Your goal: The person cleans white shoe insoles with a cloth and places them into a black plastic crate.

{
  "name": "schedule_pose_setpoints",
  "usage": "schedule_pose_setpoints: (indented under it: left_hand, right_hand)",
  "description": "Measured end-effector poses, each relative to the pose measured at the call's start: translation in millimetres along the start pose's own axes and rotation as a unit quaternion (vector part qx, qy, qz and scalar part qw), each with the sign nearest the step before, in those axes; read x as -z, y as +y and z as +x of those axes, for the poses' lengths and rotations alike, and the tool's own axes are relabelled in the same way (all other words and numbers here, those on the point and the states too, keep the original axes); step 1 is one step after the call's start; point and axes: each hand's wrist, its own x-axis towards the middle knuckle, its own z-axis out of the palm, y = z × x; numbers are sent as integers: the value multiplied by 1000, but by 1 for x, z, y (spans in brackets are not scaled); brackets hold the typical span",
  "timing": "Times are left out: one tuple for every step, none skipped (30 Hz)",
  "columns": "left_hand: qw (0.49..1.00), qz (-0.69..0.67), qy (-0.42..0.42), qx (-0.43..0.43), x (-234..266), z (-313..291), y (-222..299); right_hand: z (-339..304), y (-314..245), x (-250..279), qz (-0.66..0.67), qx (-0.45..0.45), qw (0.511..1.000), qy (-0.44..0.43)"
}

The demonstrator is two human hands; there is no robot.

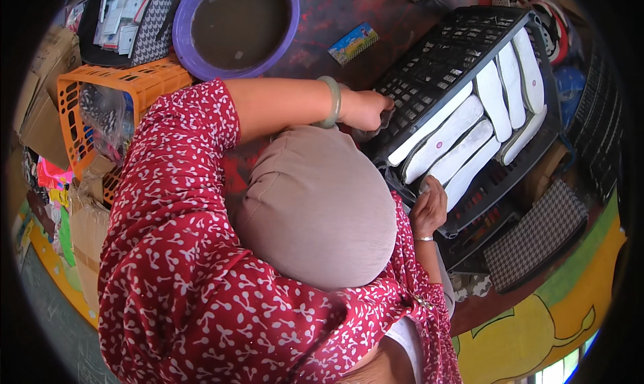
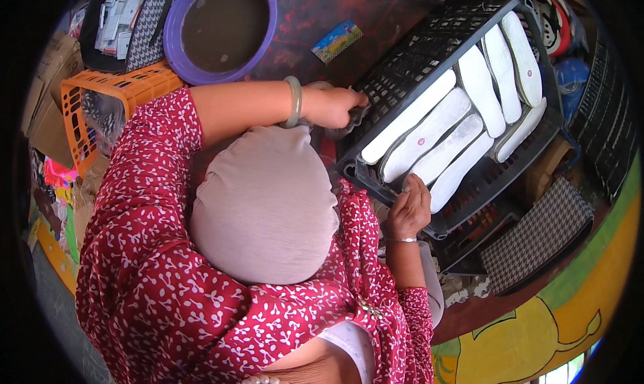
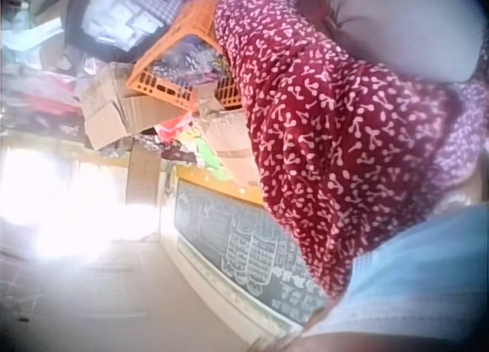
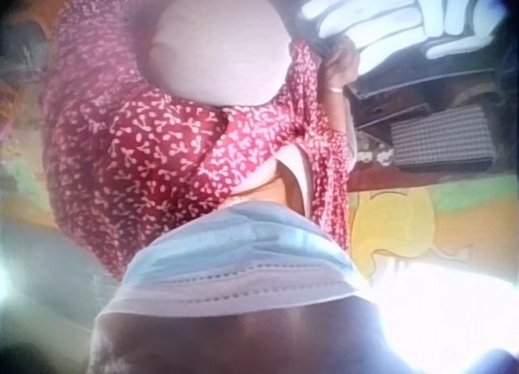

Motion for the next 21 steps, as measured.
schedule_pose_setpoints:
  left_hand:
    - [1000, -8, 2, -15, -3, 1, -3]
    - [999, -2, 27, -34, -6, -2, -1]
    - [999, 9, 23, -29, -6, -5, 3]
    - [999, 21, 19, -24, -4, -8, 8]
    - [999, 32, 14, -21, -1, -11, 13]
    - [998, 48, 13, -28, 0, -13, 16]
    - [996, 55, 8, -65, 4, -18, 23]
    - [993, 61, 6, -101, 9, -24, 29]
    - [988, 68, 3, -137, 11, -28, 32]
    - [986, 65, 6, -156, 10, -25, 27]
    - [988, 44, -1, -150, 10, -25, 23]
    - [989, 24, -10, -143, 10, -25, 20]
    - [990, 3, -18, -137, 8, -25, 16]
    - [984, 47, 27, -171, 1, -25, 9]
    - [986, 41, 24, -157, -1, -23, 4]
    - [989, 35, 22, -143, -2, -19, 2]
    - [991, 29, 22, -130, -1, -16, 2]
    - [977, 65, 52, -196, -5, -13, -2]
    - [977, 72, 50, -197, -7, -13, -5]
    - [977, 80, 56, -190, -6, -15, -4]
    - [977, 88, 62, -183, -5, -15, -4]
  right_hand:
    - [0, 0, 0, 2, -4, 1000, -1]
    - [0, 1, 0, 4, -2, 1000, 0]
    - [0, 2, 0, 6, -1, 1000, 0]
    - [-1, 3, -1, 7, 1, 1000, 0]
    - [-1, 3, -2, 9, -1, 1000, 1]
    - [-1, 4, -3, 11, -3, 1000, 3]
    - [-1, 4, -4, 13, -5, 1000, 5]
    - [1, 2, -4, 11, -7, 1000, 3]
    - [2, 1, -4, 11, -5, 1000, 4]
    - [3, 0, -4, 10, -3, 1000, 4]
    - [4, -1, -3, 10, -2, 1000, 5]
    - [1, -1, -3, 5, -1, 1000, 3]
    - [-3, 1, -2, 0, 1, 1000, 2]
    - [-5, 1, -2, -4, 5, 1000, -2]
    - [-4, -1, -2, -4, 2, 1000, -2]
    - [-4, -3, -1, -4, -1, 1000, -2]
    - [-2, -5, -1, -5, -2, 1000, -1]
    - [-2, -6, 0, -11, -1, 1000, -4]
    - [-4, -7, -1, -6, -4, 1000, -2]
    - [-5, -8, -2, -8, -4, 1000, -3]
    - [-5, -9, -2, -10, -5, 1000, -4]
